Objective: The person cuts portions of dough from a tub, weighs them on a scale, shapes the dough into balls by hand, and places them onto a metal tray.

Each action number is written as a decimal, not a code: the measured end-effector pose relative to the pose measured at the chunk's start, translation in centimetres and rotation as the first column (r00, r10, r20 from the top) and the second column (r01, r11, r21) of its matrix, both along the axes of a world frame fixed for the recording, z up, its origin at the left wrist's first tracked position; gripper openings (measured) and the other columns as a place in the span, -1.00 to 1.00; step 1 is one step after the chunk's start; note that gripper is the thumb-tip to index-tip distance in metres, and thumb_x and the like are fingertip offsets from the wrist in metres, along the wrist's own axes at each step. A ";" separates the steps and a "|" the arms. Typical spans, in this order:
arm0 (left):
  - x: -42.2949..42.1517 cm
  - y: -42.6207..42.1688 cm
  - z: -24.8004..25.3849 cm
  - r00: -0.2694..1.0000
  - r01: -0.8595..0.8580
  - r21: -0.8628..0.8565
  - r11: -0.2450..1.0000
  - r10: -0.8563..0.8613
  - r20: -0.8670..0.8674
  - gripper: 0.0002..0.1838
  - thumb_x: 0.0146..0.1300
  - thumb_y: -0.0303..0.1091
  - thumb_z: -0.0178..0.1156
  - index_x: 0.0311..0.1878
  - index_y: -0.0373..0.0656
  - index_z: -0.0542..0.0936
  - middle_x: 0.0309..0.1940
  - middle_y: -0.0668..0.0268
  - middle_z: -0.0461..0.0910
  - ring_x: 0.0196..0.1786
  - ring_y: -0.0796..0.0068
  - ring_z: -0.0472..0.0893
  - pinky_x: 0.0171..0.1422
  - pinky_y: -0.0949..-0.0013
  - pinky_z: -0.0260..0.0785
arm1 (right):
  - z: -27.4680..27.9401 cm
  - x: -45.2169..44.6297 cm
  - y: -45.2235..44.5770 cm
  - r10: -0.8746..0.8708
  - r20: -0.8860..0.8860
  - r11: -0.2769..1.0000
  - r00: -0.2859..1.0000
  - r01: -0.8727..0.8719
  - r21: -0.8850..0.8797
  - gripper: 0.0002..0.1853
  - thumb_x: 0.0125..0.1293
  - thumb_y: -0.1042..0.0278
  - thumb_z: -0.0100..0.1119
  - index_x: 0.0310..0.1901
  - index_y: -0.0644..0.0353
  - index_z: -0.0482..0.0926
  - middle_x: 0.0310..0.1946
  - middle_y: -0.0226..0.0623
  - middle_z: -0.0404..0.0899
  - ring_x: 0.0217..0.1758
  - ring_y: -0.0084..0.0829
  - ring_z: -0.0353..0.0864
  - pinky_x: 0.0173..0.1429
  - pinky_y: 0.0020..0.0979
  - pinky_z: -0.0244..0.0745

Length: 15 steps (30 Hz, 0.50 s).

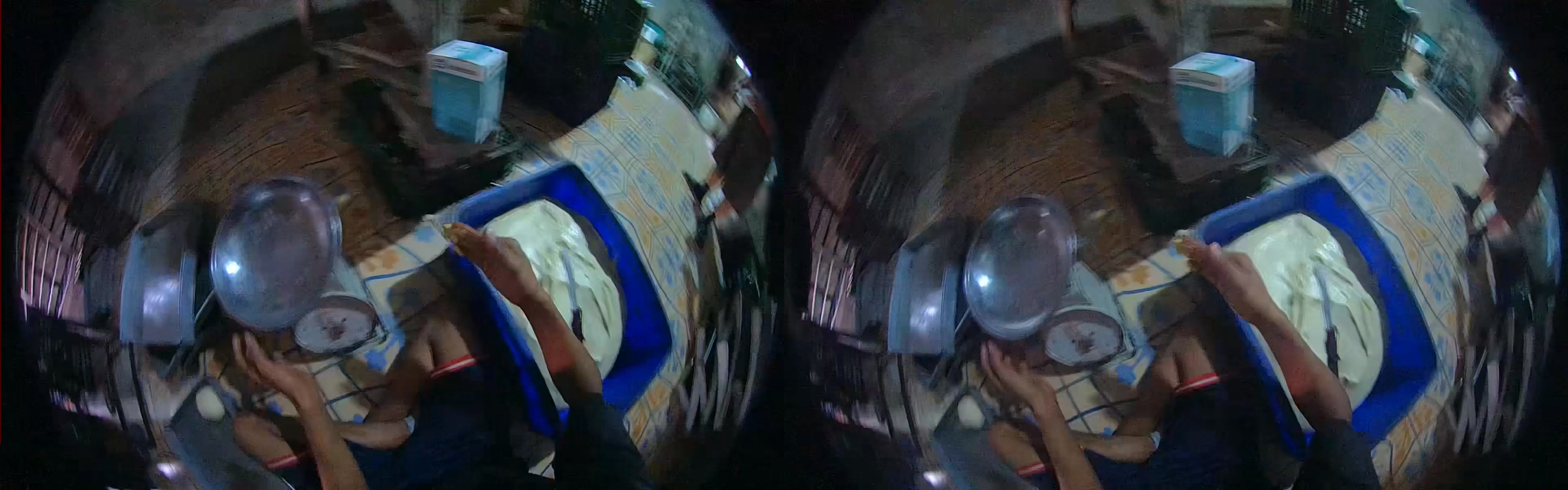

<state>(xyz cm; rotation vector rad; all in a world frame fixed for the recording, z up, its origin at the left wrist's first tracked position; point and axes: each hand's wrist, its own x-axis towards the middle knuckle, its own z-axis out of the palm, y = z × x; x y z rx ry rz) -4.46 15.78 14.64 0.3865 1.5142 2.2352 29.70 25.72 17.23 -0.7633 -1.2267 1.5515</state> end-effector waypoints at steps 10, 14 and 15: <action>-2.9 6.2 3.9 0.989 0.030 0.022 0.999 -0.033 0.141 -0.57 0.25 -0.59 -0.06 0.19 -0.28 0.48 0.01 0.15 0.55 0.05 0.27 0.53 0.15 0.25 0.39 | 2.5 -27.4 7.2 -0.384 0.922 0.284 0.055 -0.943 0.175 -0.29 0.45 -0.04 -0.17 0.43 0.29 -0.03 0.46 0.06 -0.06 0.53 0.08 -0.12 0.52 -0.01 -0.07; -4.7 6.2 4.5 0.968 0.073 0.041 0.997 -0.080 0.238 -0.56 0.23 -0.66 -0.14 0.17 -0.32 0.49 0.05 0.15 0.54 0.00 0.33 0.54 0.12 0.31 0.40 | 2.6 -27.3 8.7 -0.270 0.953 -0.014 0.136 -0.990 0.137 -0.19 0.39 -0.17 -0.15 0.45 0.26 -0.08 0.49 0.05 -0.21 0.54 0.13 -0.23 0.52 0.09 -0.19; -5.2 6.0 4.1 0.966 0.059 0.044 0.997 -0.068 0.250 -0.56 0.23 -0.66 -0.14 0.17 -0.32 0.49 0.05 0.15 0.54 0.00 0.33 0.54 0.12 0.31 0.40 | 3.6 -27.0 8.9 -0.296 0.955 -0.044 0.028 -0.999 0.016 -0.17 0.38 -0.19 -0.15 0.45 0.25 -0.10 0.50 0.03 -0.22 0.54 0.12 -0.24 0.52 0.11 -0.23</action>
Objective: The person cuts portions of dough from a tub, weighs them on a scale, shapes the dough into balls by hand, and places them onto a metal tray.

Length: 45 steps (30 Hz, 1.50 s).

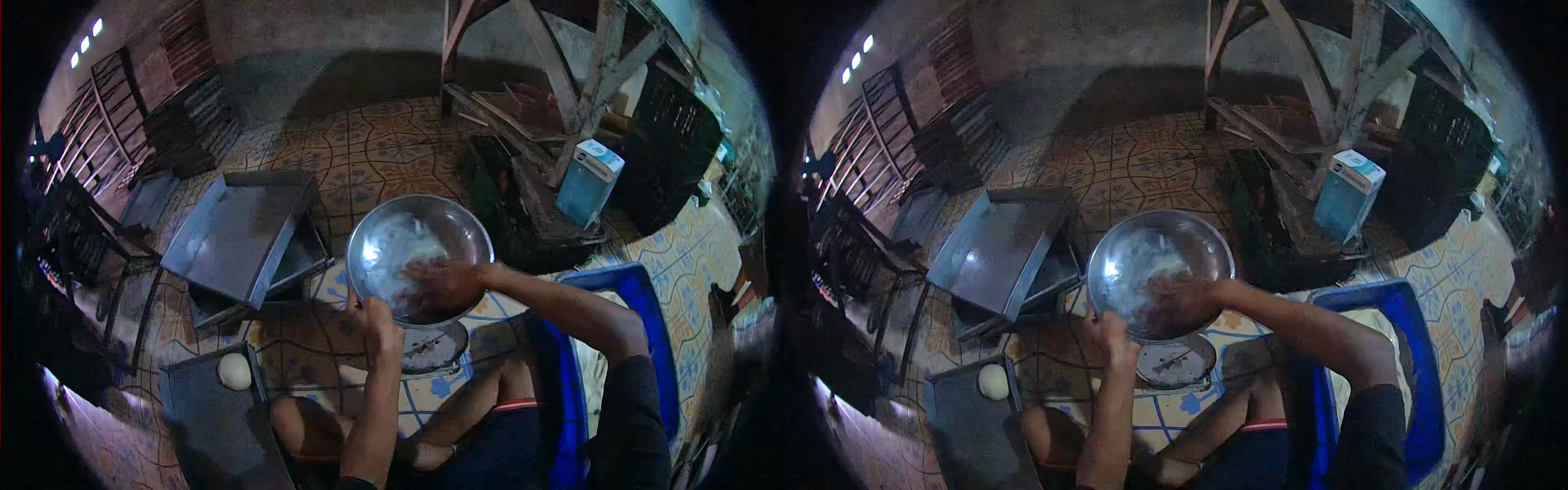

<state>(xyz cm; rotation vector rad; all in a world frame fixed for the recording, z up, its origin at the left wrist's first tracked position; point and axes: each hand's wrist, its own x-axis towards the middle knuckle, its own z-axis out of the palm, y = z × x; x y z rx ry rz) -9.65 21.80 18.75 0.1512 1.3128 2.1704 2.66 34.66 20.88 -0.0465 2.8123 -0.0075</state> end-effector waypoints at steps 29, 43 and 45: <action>0.1 -2.4 -0.5 0.957 -0.011 -0.178 0.984 -0.041 -0.286 -0.40 0.37 -0.01 -0.04 0.36 -0.16 0.27 0.31 0.08 0.20 0.27 0.11 0.36 0.29 0.04 0.27 | 3.1 3.8 -5.2 -0.518 0.341 0.200 0.784 0.499 -0.843 -0.35 0.48 -0.19 -0.40 0.45 0.04 0.10 0.52 -0.12 -0.19 0.57 -0.09 -0.24 0.55 -0.04 -0.23; 14.3 -9.9 -4.5 0.566 0.745 -0.084 0.662 -0.693 -0.446 -0.22 0.46 0.15 -0.34 0.47 -0.33 -0.09 0.45 0.08 0.02 0.49 0.24 0.02 0.53 0.17 -0.24 | -2.6 12.4 -26.2 -0.893 -0.408 0.403 0.191 -0.063 -0.913 -0.04 0.30 -0.51 -0.62 0.50 0.11 -0.29 0.53 -0.13 -0.51 0.58 -0.12 -0.56 0.54 -0.02 -0.47; 17.8 -11.9 -7.1 0.502 0.793 -0.117 0.597 -0.751 -0.429 -0.25 0.47 0.10 -0.31 0.47 -0.32 -0.08 0.44 0.08 0.06 0.48 0.23 0.05 0.53 0.16 -0.20 | -2.4 15.7 -23.1 -0.890 -0.419 0.433 0.181 0.045 -0.900 -0.06 0.32 -0.48 -0.61 0.50 0.12 -0.28 0.53 -0.14 -0.51 0.58 -0.15 -0.55 0.54 -0.05 -0.47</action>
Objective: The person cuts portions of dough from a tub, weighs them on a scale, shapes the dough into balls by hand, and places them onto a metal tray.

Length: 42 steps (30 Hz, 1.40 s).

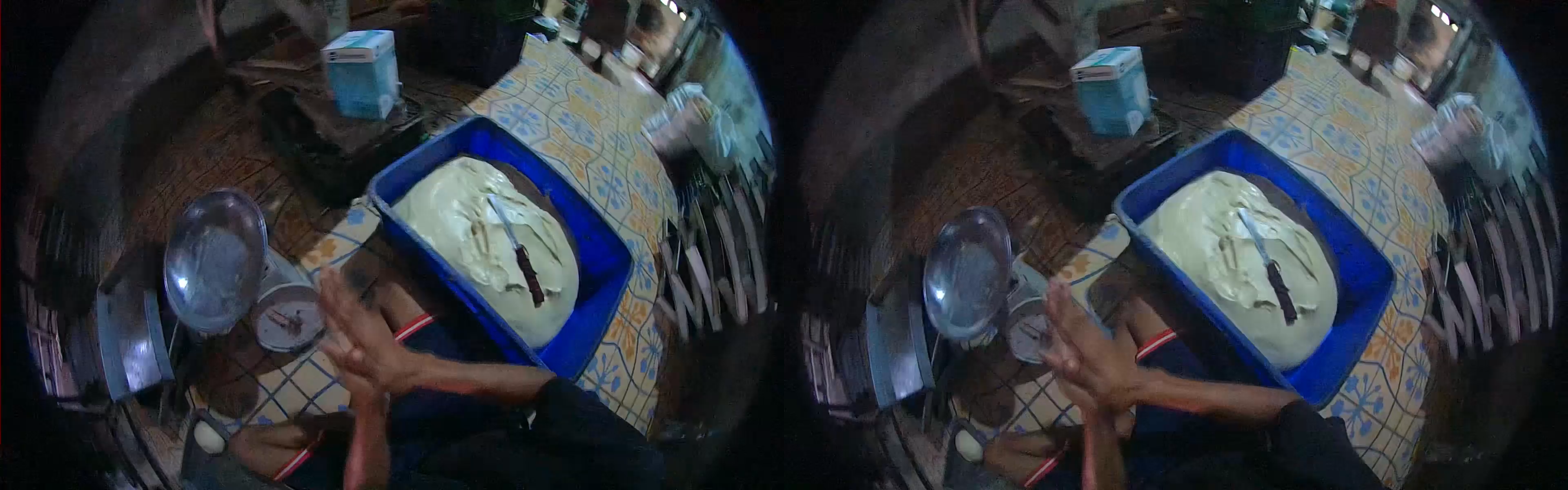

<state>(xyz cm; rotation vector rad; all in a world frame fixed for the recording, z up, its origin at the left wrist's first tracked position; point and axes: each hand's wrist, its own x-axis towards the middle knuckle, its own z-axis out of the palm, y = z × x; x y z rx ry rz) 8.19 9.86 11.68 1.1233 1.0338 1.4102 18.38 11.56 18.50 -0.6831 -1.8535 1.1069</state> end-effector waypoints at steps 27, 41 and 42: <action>25.3 12.6 1.1 0.405 0.533 -0.039 0.845 -0.295 -0.866 -0.30 -0.06 -0.14 0.47 0.13 -0.11 0.36 0.06 0.07 0.36 0.11 0.07 0.33 0.06 -0.01 0.29 | -8.9 32.1 -3.9 -0.565 0.802 0.451 0.193 0.887 0.104 -0.50 -0.01 0.43 0.20 0.04 0.27 0.39 -0.34 0.09 0.57 -0.28 0.00 0.61 -0.16 -0.06 0.49; 29.2 20.1 -2.3 0.065 0.654 -0.342 0.675 -0.500 -0.863 -0.28 -0.30 -0.16 0.43 0.12 0.03 0.57 -0.10 0.07 0.65 -0.01 0.08 0.63 0.15 0.10 0.41 | -9.1 32.1 -2.8 -0.834 0.282 0.438 0.474 0.880 -0.186 -0.59 0.41 0.48 -0.10 0.28 0.26 0.34 -0.45 -0.34 0.46 -0.47 -0.59 0.41 -0.35 -0.49 0.39; 27.9 19.1 -2.3 0.047 0.657 -0.342 0.672 -0.489 -0.871 -0.32 -0.25 -0.14 0.40 0.10 0.01 0.58 -0.04 0.04 0.62 0.04 0.03 0.59 0.15 0.04 0.39 | -9.6 31.6 -2.5 -0.809 0.331 0.438 0.485 0.874 -0.210 -0.56 0.40 0.50 -0.10 0.31 0.22 0.32 -0.46 -0.33 0.47 -0.47 -0.58 0.42 -0.35 -0.49 0.40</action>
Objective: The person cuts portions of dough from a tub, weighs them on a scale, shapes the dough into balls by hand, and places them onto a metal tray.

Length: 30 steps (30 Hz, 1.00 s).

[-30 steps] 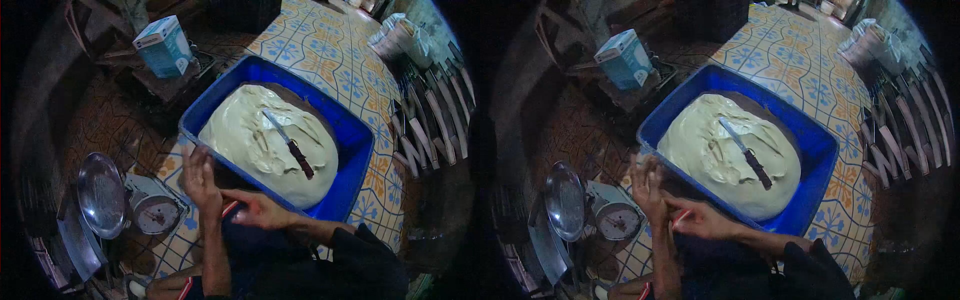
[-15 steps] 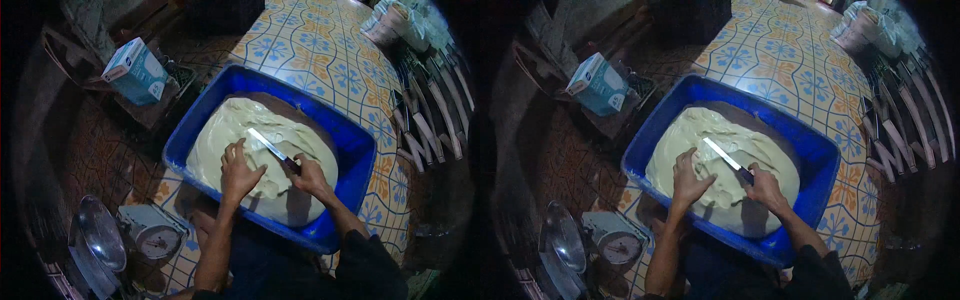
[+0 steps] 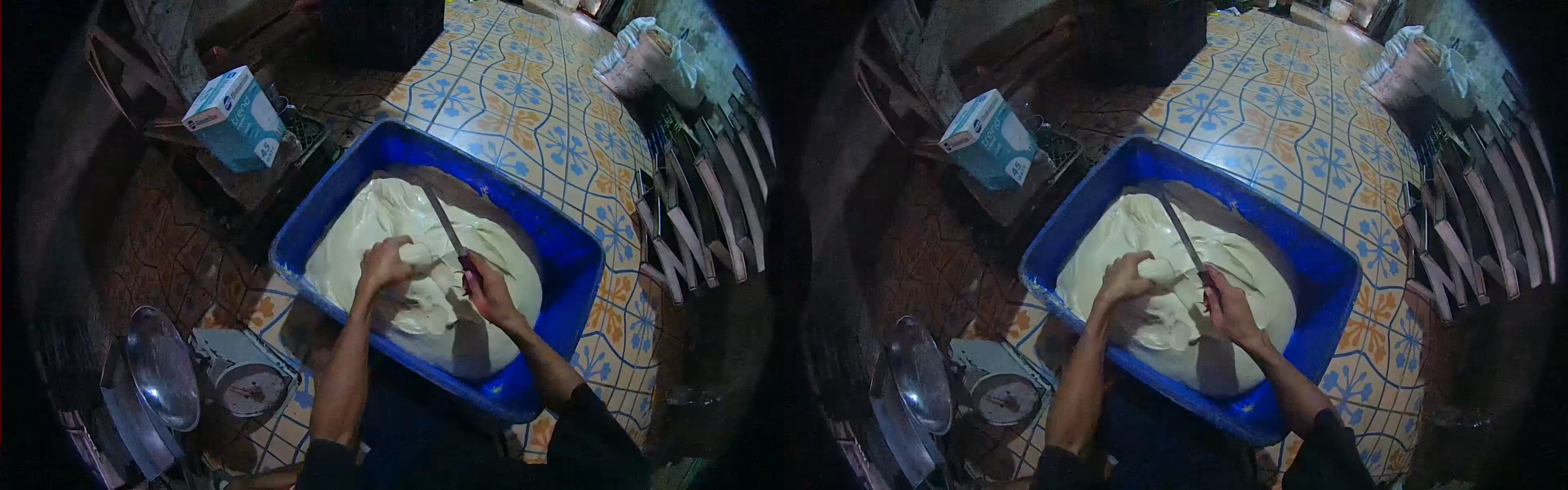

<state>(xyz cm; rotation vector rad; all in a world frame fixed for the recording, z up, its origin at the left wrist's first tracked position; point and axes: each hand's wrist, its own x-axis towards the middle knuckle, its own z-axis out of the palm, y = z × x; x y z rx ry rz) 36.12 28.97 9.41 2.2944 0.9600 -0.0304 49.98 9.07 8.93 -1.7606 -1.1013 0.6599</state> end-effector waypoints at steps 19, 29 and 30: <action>-9.9 -6.2 17.8 0.729 -0.287 -0.324 0.901 0.426 0.537 -0.53 -0.24 -0.54 0.38 -0.15 -0.27 0.50 -0.32 0.21 0.61 -0.20 0.46 0.58 -0.04 0.34 0.44 | 4.7 -8.3 2.9 0.481 -0.274 0.810 0.833 -0.541 -0.224 -0.55 0.44 0.35 -0.09 0.33 0.16 0.30 -0.43 -0.31 0.56 -0.39 -0.57 0.44 -0.26 -0.43 0.41; -24.1 -7.8 29.4 0.786 -0.372 0.061 0.926 0.279 0.552 -0.45 -0.18 -0.39 0.42 -0.04 -0.27 0.50 -0.17 0.00 0.63 -0.05 0.14 0.64 0.12 0.18 0.38 | 7.4 -10.9 -2.5 0.742 -0.257 0.560 0.620 -0.783 -0.272 -0.52 0.36 0.35 0.02 0.32 0.01 0.36 -0.22 -0.13 0.63 -0.34 -0.54 0.53 -0.12 -0.41 0.45; -26.2 -7.8 29.4 0.835 -0.401 0.232 0.886 0.249 0.490 -0.45 -0.16 -0.36 0.42 -0.02 -0.25 0.51 -0.16 0.00 0.63 -0.04 0.12 0.64 0.19 0.11 0.31 | 7.4 -11.7 -1.8 0.691 -0.103 0.664 0.716 -0.684 -0.302 -0.52 0.32 0.49 -0.01 0.30 0.12 0.38 -0.31 -0.26 0.59 -0.40 -0.61 0.46 -0.23 -0.47 0.42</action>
